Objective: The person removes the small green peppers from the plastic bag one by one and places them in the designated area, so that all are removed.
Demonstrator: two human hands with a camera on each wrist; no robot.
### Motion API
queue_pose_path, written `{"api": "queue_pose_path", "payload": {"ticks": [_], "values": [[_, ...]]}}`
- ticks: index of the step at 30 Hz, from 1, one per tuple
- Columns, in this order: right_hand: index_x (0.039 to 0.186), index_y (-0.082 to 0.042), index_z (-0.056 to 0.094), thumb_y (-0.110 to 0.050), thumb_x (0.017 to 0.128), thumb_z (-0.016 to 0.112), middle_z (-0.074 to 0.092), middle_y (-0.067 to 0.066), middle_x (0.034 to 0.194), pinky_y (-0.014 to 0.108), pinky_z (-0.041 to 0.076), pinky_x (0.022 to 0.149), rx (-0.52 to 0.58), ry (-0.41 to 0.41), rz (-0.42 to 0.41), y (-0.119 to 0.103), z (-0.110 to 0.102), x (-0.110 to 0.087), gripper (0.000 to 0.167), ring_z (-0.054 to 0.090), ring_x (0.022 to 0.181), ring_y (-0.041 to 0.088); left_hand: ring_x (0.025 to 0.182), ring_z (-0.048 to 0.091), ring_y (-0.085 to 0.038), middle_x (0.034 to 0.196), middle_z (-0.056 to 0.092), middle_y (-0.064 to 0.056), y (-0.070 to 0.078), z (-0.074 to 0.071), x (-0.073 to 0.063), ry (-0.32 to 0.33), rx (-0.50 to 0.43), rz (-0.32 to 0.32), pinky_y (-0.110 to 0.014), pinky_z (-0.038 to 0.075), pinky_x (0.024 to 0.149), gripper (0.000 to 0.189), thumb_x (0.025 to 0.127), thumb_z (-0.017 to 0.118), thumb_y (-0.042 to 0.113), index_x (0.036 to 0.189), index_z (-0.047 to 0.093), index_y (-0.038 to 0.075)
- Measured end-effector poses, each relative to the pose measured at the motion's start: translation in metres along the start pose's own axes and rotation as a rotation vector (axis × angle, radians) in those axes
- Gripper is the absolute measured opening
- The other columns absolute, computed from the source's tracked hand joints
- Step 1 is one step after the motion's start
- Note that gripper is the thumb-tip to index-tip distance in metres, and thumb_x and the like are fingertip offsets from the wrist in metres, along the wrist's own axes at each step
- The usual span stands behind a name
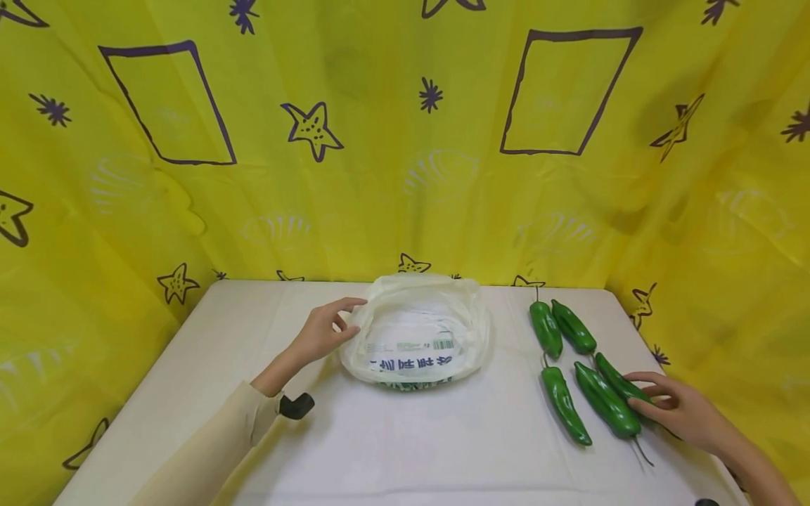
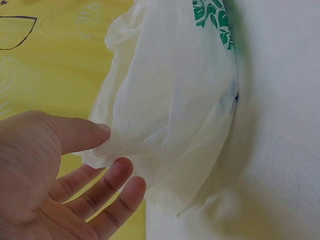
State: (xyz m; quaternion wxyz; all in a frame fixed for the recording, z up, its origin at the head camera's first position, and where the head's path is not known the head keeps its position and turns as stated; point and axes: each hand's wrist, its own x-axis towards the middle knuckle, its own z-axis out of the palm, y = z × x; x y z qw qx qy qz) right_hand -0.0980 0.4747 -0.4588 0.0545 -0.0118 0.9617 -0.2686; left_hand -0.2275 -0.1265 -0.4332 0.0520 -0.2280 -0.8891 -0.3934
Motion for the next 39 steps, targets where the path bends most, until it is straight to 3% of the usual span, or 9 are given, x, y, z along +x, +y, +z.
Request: {"api": "queue_pose_path", "payload": {"ticks": [6, 18, 27, 35, 39], "values": [[0.131, 0.005, 0.057, -0.022, 0.098, 0.071, 0.057, 0.039, 0.125, 0.027, 0.054, 0.063, 0.009, 0.012, -0.015, 0.001, -0.001, -0.002, 0.045, 0.068, 0.093, 0.041, 0.067, 0.059, -0.014, 0.119, 0.069, -0.019, 0.0, 0.0, 0.001, -0.005, 0.008, 0.017, -0.025, 0.049, 0.06, 0.051, 0.089, 0.077, 0.003, 0.138, 0.064, 0.012], [0.135, 0.009, 0.05, -0.024, 0.099, 0.07, 0.06, 0.038, 0.118, 0.036, 0.057, 0.066, 0.017, -0.032, -0.016, -0.003, -0.005, 0.001, 0.052, 0.069, 0.089, 0.038, 0.064, 0.062, -0.013, 0.12, 0.069, -0.02, -0.003, -0.003, -0.003, -0.006, 0.037, 0.104, -0.028, 0.051, 0.063, 0.054, 0.09, 0.078, 0.008, 0.141, 0.061, 0.012], [0.141, 0.003, 0.047, -0.021, 0.1, 0.068, 0.059, 0.037, 0.119, 0.03, 0.054, 0.062, 0.008, -0.008, -0.074, -0.002, -0.009, 0.0, 0.052, 0.068, 0.089, 0.041, 0.061, 0.058, -0.014, 0.122, 0.067, -0.019, -0.002, -0.004, -0.004, -0.026, 0.044, 0.07, -0.026, 0.049, 0.059, 0.062, 0.089, 0.081, 0.016, 0.145, 0.057, 0.015], [0.141, 0.006, 0.044, -0.025, 0.101, 0.068, 0.057, 0.04, 0.12, 0.046, 0.057, 0.066, -0.003, -0.02, -0.052, -0.006, -0.013, 0.001, 0.056, 0.067, 0.09, 0.044, 0.06, 0.057, -0.013, 0.125, 0.066, -0.018, -0.001, -0.004, -0.004, -0.04, 0.052, 0.032, -0.025, 0.048, 0.058, 0.067, 0.088, 0.083, 0.024, 0.149, 0.053, 0.019], [0.143, 0.006, 0.043, -0.025, 0.102, 0.066, 0.057, 0.041, 0.121, 0.04, 0.056, 0.065, -0.009, -0.019, -0.05, -0.007, -0.014, 0.001, 0.057, 0.067, 0.09, 0.042, 0.06, 0.056, -0.012, 0.124, 0.066, -0.017, -0.002, -0.005, -0.005, -0.038, 0.045, 0.021, -0.025, 0.049, 0.058, 0.069, 0.088, 0.083, 0.026, 0.15, 0.052, 0.021]]}}
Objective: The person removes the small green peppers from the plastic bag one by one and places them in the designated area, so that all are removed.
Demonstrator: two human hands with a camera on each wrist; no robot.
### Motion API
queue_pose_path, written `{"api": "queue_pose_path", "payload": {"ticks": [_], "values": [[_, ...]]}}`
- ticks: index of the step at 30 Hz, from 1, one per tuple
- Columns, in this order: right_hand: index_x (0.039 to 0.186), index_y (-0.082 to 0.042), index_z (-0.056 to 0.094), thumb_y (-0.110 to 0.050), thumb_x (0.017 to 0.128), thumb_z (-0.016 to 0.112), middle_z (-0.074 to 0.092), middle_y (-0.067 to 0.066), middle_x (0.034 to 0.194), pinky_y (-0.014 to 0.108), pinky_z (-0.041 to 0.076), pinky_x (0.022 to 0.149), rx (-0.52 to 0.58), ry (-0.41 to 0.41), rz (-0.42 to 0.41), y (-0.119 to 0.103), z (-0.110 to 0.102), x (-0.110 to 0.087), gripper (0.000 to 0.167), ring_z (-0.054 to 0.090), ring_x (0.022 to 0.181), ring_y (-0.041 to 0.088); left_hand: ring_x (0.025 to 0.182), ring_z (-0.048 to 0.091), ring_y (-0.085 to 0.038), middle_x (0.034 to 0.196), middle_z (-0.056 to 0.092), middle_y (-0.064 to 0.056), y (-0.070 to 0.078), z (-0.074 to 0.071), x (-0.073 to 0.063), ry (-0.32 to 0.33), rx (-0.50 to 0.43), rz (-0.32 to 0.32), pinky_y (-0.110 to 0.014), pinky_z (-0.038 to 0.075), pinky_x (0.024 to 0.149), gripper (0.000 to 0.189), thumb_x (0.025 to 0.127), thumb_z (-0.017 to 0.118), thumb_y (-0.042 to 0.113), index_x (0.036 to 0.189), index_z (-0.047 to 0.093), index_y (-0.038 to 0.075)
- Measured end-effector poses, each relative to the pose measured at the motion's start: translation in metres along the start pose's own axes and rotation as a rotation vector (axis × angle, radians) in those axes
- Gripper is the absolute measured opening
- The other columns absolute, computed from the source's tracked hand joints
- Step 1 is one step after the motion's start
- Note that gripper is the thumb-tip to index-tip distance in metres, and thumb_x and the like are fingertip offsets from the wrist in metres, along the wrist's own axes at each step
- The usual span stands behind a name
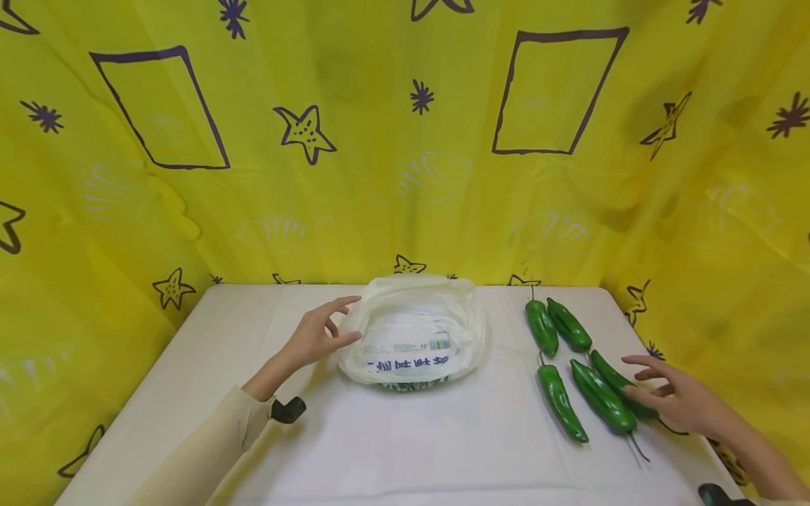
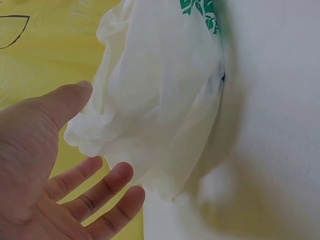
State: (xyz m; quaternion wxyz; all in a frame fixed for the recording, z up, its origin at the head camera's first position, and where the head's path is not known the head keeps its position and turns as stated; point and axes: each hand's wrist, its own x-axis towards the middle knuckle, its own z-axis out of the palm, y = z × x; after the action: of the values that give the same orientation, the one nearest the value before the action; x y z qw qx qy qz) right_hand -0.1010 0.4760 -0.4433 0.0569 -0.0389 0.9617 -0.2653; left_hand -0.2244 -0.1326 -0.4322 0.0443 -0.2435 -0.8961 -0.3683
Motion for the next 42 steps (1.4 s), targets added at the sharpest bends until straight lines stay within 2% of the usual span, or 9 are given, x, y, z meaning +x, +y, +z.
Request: {"api": "queue_pose_path", "payload": {"ticks": [3, 10, 16, 21, 25, 31, 35, 39, 42], "values": [[0.145, 0.005, 0.041, -0.026, 0.103, 0.064, 0.056, 0.042, 0.122, 0.041, 0.055, 0.065, 0.003, -0.007, -0.006, -0.002, -0.002, 0.001, 0.057, 0.067, 0.091, 0.043, 0.06, 0.057, -0.013, 0.123, 0.066, -0.017, -0.003, -0.002, -0.002, 0.01, -0.005, 0.002, -0.025, 0.049, 0.058, 0.071, 0.087, 0.084, 0.026, 0.15, 0.052, 0.021], [0.145, 0.006, 0.04, -0.028, 0.103, 0.064, 0.056, 0.043, 0.122, 0.05, 0.057, 0.067, -0.006, -0.018, 0.003, -0.009, -0.006, 0.005, 0.059, 0.066, 0.091, 0.043, 0.058, 0.058, -0.013, 0.121, 0.068, -0.018, -0.011, -0.006, -0.008, 0.039, -0.018, 0.033, -0.026, 0.049, 0.056, 0.073, 0.086, 0.085, 0.024, 0.151, 0.051, 0.02], [0.145, 0.006, 0.039, -0.031, 0.103, 0.064, 0.055, 0.043, 0.123, 0.049, 0.057, 0.067, -0.038, -0.022, 0.016, -0.013, -0.01, 0.01, 0.062, 0.066, 0.092, 0.042, 0.058, 0.059, -0.013, 0.124, 0.067, -0.023, -0.019, -0.01, -0.014, 0.066, -0.018, 0.043, -0.028, 0.051, 0.059, 0.075, 0.087, 0.084, 0.023, 0.152, 0.049, 0.018], [0.145, 0.005, 0.04, -0.032, 0.102, 0.065, 0.055, 0.043, 0.123, 0.047, 0.057, 0.067, -0.046, -0.018, 0.008, -0.015, -0.013, 0.012, 0.062, 0.065, 0.091, 0.039, 0.057, 0.059, -0.012, 0.122, 0.068, -0.021, -0.024, -0.016, -0.02, 0.098, -0.002, 0.058, -0.028, 0.052, 0.062, 0.074, 0.086, 0.084, 0.022, 0.151, 0.05, 0.016], [0.146, 0.005, 0.041, -0.03, 0.101, 0.066, 0.056, 0.043, 0.124, 0.046, 0.056, 0.067, -0.042, -0.003, -0.025, -0.018, -0.014, 0.014, 0.062, 0.066, 0.091, 0.04, 0.057, 0.06, -0.011, 0.122, 0.068, -0.021, -0.029, -0.021, -0.025, 0.116, -0.001, 0.061, -0.03, 0.052, 0.065, 0.072, 0.087, 0.084, 0.023, 0.151, 0.051, 0.017], [0.145, 0.005, 0.042, -0.026, 0.1, 0.068, 0.057, 0.042, 0.123, 0.051, 0.055, 0.067, -0.058, 0.031, -0.082, -0.024, -0.017, 0.017, 0.061, 0.066, 0.092, 0.043, 0.057, 0.061, -0.012, 0.122, 0.068, -0.023, -0.036, -0.03, -0.033, 0.135, 0.004, 0.047, -0.032, 0.052, 0.067, 0.073, 0.087, 0.084, 0.021, 0.151, 0.05, 0.019], [0.144, 0.003, 0.044, -0.026, 0.099, 0.07, 0.059, 0.04, 0.123, 0.046, 0.054, 0.066, -0.074, 0.044, -0.103, -0.031, -0.019, 0.021, 0.059, 0.066, 0.091, 0.04, 0.059, 0.062, -0.013, 0.122, 0.068, -0.024, -0.04, -0.035, -0.036, 0.14, 0.004, 0.032, -0.032, 0.052, 0.066, 0.075, 0.087, 0.084, 0.021, 0.153, 0.048, 0.018], [0.143, 0.0, 0.047, -0.025, 0.098, 0.071, 0.06, 0.037, 0.124, 0.035, 0.052, 0.065, -0.071, 0.046, -0.137, -0.039, -0.019, 0.025, 0.057, 0.067, 0.092, 0.038, 0.06, 0.062, -0.013, 0.122, 0.068, -0.024, -0.043, -0.038, -0.039, 0.142, 0.004, 0.015, -0.035, 0.052, 0.067, 0.076, 0.087, 0.084, 0.021, 0.153, 0.047, 0.019], [0.142, -0.004, 0.049, -0.024, 0.096, 0.073, 0.063, 0.033, 0.123, 0.028, 0.052, 0.063, -0.072, 0.066, -0.193, -0.047, -0.019, 0.029, 0.055, 0.069, 0.092, 0.02, 0.06, 0.061, -0.012, 0.122, 0.068, -0.024, -0.043, -0.04, -0.041, 0.146, 0.004, 0.005, -0.037, 0.052, 0.069, 0.076, 0.087, 0.084, 0.022, 0.154, 0.047, 0.02]]}}
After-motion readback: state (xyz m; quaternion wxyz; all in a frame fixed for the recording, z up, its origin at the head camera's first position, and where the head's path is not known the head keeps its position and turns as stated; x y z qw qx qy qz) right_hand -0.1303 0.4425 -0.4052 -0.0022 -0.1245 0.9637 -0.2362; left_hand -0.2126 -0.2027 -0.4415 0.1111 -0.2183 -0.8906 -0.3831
